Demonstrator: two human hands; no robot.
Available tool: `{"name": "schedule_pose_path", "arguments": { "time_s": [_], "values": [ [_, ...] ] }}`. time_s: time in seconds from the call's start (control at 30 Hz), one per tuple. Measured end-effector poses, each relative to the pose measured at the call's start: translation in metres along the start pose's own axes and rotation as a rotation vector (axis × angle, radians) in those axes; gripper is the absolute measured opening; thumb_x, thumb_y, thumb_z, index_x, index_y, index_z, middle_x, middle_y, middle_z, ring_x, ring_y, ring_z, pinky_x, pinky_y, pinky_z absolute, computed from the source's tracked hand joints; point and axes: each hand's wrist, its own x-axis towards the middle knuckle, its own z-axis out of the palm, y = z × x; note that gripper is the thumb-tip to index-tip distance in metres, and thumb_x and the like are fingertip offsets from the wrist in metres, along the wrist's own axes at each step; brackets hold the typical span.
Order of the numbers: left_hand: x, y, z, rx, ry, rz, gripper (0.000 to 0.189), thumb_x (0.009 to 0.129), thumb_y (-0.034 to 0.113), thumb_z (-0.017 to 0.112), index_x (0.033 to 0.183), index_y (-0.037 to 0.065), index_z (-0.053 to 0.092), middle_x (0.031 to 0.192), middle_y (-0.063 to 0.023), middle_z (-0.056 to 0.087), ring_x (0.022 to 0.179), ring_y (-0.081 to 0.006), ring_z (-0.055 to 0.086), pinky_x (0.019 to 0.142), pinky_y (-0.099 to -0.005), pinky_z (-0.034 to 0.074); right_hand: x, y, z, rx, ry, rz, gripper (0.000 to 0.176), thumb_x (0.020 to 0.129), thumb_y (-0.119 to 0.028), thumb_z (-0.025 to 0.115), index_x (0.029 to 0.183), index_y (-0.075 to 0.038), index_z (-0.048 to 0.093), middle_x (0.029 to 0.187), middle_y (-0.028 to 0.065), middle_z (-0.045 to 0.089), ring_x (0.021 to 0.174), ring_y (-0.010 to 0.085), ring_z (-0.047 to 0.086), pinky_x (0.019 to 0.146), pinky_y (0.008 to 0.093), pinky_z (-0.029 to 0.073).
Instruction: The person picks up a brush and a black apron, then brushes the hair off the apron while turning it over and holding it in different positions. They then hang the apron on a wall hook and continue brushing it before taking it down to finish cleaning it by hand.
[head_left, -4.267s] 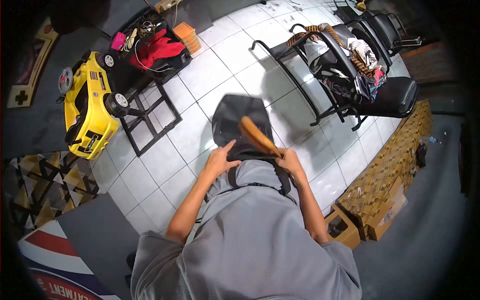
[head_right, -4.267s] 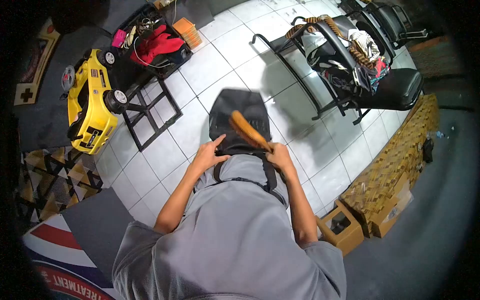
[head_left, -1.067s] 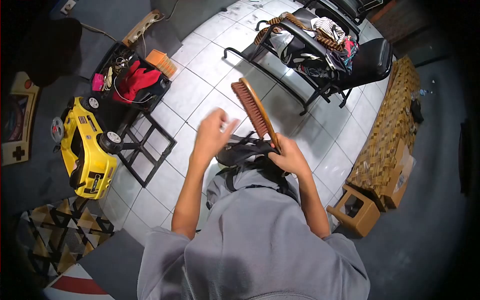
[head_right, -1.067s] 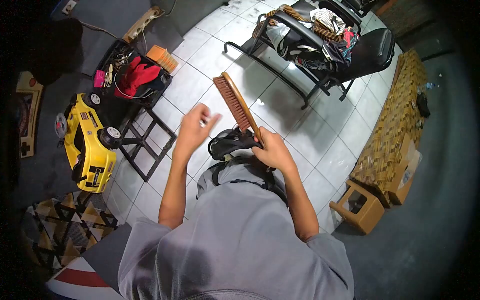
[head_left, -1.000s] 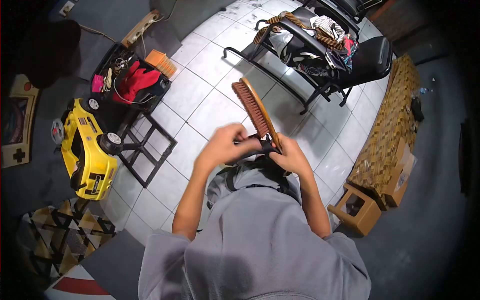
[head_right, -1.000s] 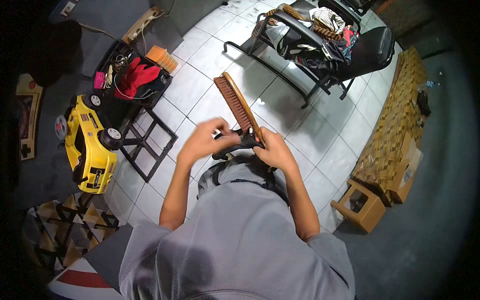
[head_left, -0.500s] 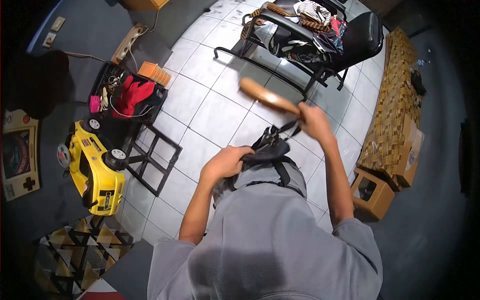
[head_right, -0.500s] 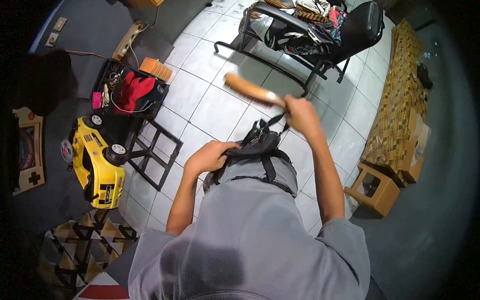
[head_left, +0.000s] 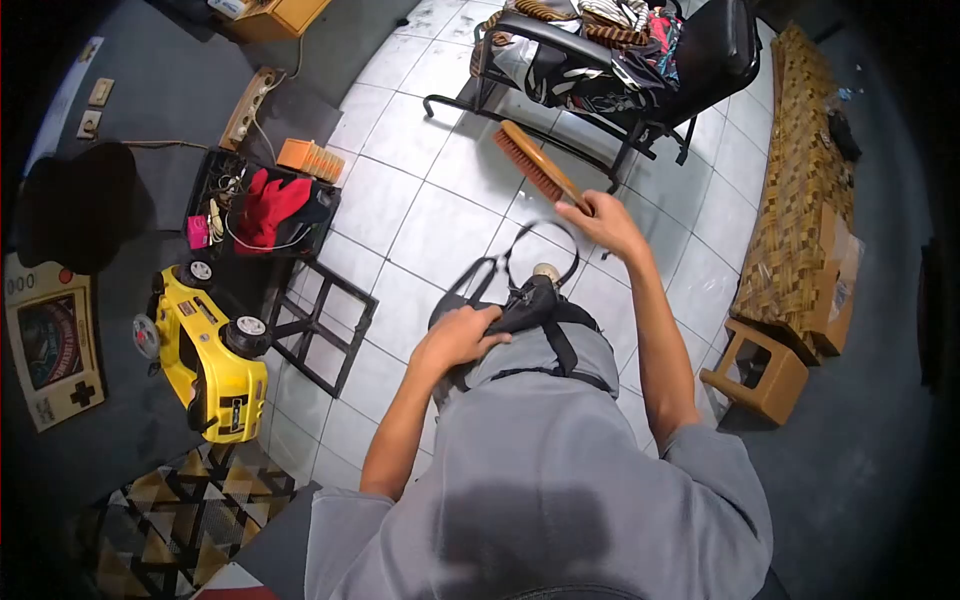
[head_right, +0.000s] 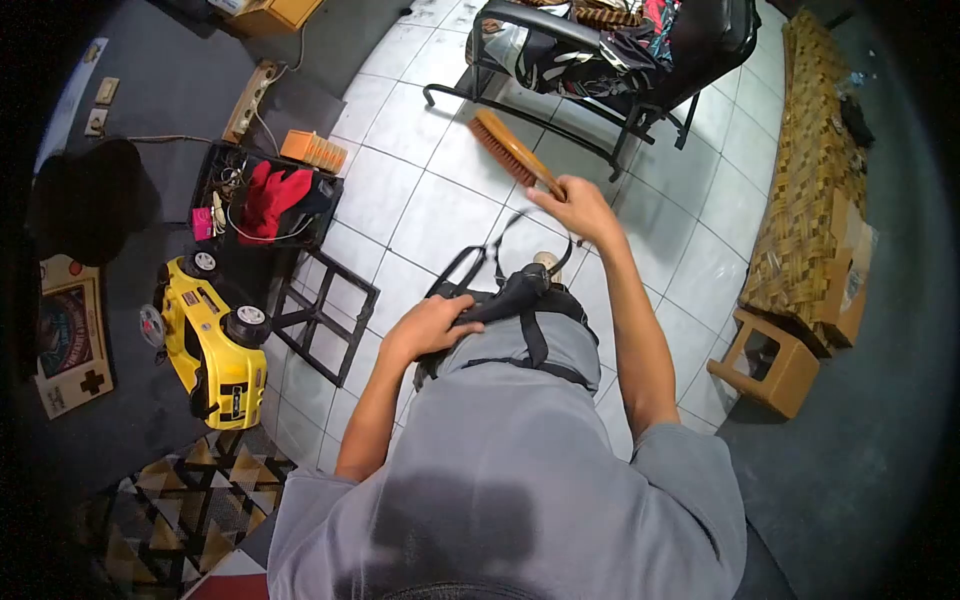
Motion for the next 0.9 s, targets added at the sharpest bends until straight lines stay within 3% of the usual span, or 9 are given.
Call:
{"name": "schedule_pose_path", "arguments": {
  "time_s": [0.1, 0.23, 0.37, 0.43, 0.5, 0.63, 0.7, 0.8, 0.9],
  "values": [
    [0.007, -0.015, -0.006, -0.095, 0.161, 0.016, 0.033, 0.088, 0.033, 0.056, 0.089, -0.001, 0.055, 0.071, -0.0255, 0.058, 0.07, -0.0442, 0.056, 0.062, -0.0458, 0.044, -0.02, 0.004, 0.031, 0.417, 0.116, -0.149, 0.044, 0.093, -0.041, 0.047, 0.076, 0.0, 0.052, 0.059, 0.0092, 0.049, 0.055, 0.0192, 0.047, 0.055, 0.0337, 0.041],
    [-0.002, 0.023, -0.056, -0.322, 0.386, -0.045, 0.032, 0.089, 0.029, 0.057, 0.09, -0.004, 0.055, 0.069, -0.0258, 0.056, 0.065, -0.0437, 0.053, 0.058, -0.0406, 0.044, -0.056, -0.025, 0.051, 0.509, 0.183, -0.191, 0.038, 0.098, -0.034, 0.037, 0.086, -0.001, 0.05, 0.059, 0.0067, 0.05, 0.055, 0.0163, 0.047, 0.053, 0.0295, 0.039],
    [-0.014, 0.052, -0.089, -0.412, 0.486, -0.091, 0.026, 0.09, 0.021, 0.057, 0.098, -0.004, 0.056, 0.075, -0.0224, 0.06, 0.065, -0.0264, 0.06, 0.062, -0.0349, 0.045, -0.077, -0.048, 0.07, 0.612, 0.064, -0.454, 0.043, 0.098, -0.042, 0.036, 0.097, 0.0, 0.046, 0.058, 0.0097, 0.05, 0.052, 0.0242, 0.052, 0.05, 0.0334, 0.041],
    [-0.019, 0.058, -0.096, -0.495, 0.587, 0.029, 0.021, 0.091, 0.013, 0.055, 0.104, -0.003, 0.056, 0.082, -0.014, 0.064, 0.071, -0.0112, 0.053, 0.066, -0.0275, 0.045, -0.068, -0.05, 0.083, 0.337, 0.236, -0.764, 0.044, 0.095, -0.041, 0.042, 0.097, 0.003, 0.047, 0.059, 0.0156, 0.049, 0.053, 0.0351, 0.054, 0.046, 0.0381, 0.041],
    [-0.034, 0.08, -0.118, -0.512, 0.626, 0.11, 0.022, 0.091, 0.01, 0.054, 0.108, -0.004, 0.055, 0.082, -0.0079, 0.063, 0.071, -0.0086, 0.049, 0.067, -0.0234, 0.043, -0.059, -0.044, 0.099, 0.386, 0.302, -0.856, 0.039, 0.095, -0.036, 0.044, 0.097, 0.003, 0.046, 0.06, 0.0178, 0.05, 0.053, 0.037, 0.054, 0.047, 0.041, 0.042],
    [-0.063, 0.095, -0.14, -0.59, 0.736, 0.048, 0.028, 0.092, 0.012, 0.054, 0.114, -0.005, 0.053, 0.088, -0.0017, 0.061, 0.077, -0.0061, 0.05, 0.069, -0.0205, 0.042, -0.023, 0.007, 0.135, 0.213, 0.351, -0.716, 0.031, 0.091, -0.028, 0.053, 0.096, 0.001, 0.047, 0.066, 0.0198, 0.055, 0.059, 0.0393, 0.057, 0.049, 0.0441, 0.044],
    [-0.076, 0.098, -0.144, -0.662, 0.774, 0.115, 0.035, 0.091, 0.015, 0.056, 0.119, -0.007, 0.051, 0.102, -0.0047, 0.061, 0.09, -0.0092, 0.053, 0.081, -0.0227, 0.042, -0.009, 0.026, 0.14, -0.067, 0.313, -0.541, 0.031, 0.09, -0.033, 0.054, 0.094, -0.002, 0.047, 0.066, 0.0188, 0.058, 0.06, 0.0394, 0.058, 0.05, 0.0447, 0.047],
    [-0.085, 0.106, -0.142, -0.677, 0.891, 0.228, 0.039, 0.091, 0.017, 0.058, 0.121, -0.007, 0.051, 0.105, -0.0069, 0.061, 0.095, -0.0125, 0.054, 0.085, -0.0251, 0.041, 0.013, 0.084, 0.155, -0.444, 0.143, -0.187, 0.042, 0.091, -0.046, 0.044, 0.093, -0.004, 0.05, 0.067, 0.0169, 0.062, 0.06, 0.0345, 0.062, 0.052, 0.0443, 0.048],
    [-0.086, 0.103, -0.145, -0.77, 0.945, 0.22, 0.039, 0.092, 0.017, 0.057, 0.122, -0.006, 0.05, 0.109, -0.0078, 0.06, 0.097, -0.013, 0.055, 0.087, -0.0246, 0.041, 0.01, 0.125, 0.149, -0.539, -0.037, -0.042, 0.041, 0.094, -0.042, 0.043, 0.09, -0.003, 0.052, 0.073, 0.0191, 0.064, 0.064, 0.0341, 0.063, 0.056, 0.0446, 0.049]
  ]
}}
